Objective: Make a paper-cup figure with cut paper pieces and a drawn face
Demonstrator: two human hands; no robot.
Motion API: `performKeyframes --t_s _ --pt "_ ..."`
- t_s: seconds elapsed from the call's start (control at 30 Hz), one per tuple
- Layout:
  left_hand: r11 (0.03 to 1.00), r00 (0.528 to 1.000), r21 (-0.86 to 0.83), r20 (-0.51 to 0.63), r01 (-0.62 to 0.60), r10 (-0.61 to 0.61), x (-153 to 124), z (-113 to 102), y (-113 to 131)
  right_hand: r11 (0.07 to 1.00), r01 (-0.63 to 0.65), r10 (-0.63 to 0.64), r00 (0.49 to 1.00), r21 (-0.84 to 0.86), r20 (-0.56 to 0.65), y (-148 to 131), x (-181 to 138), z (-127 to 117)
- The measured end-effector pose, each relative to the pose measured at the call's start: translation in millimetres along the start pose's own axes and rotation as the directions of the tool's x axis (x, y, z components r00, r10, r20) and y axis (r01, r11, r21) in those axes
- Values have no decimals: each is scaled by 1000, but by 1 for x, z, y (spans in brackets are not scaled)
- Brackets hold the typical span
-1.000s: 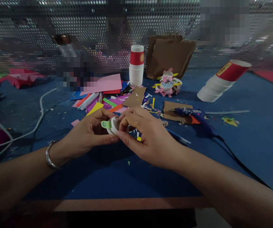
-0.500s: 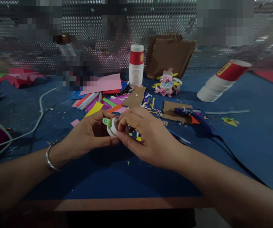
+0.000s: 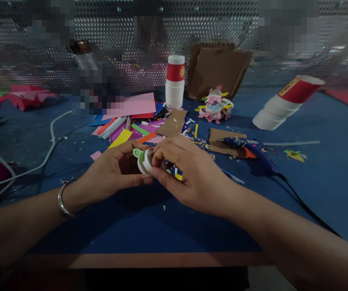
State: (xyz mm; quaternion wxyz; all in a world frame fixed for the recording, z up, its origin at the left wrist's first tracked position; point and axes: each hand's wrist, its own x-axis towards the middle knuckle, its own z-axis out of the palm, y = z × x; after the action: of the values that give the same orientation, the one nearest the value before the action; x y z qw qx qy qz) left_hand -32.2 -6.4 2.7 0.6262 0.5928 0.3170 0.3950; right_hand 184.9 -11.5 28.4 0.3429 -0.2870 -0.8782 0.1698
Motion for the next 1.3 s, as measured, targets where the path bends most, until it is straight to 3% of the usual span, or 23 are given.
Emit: performKeyframes --t_s 0.83,1.3 --pt "992 998 116 0 -55 56 -2 -2 -5 998 34 -32 999 -49 36 -1 -3 -1" --pt "998 998 51 46 48 -50 -1 -1 0 1000 7 -7 999 6 46 0 -1 -2"
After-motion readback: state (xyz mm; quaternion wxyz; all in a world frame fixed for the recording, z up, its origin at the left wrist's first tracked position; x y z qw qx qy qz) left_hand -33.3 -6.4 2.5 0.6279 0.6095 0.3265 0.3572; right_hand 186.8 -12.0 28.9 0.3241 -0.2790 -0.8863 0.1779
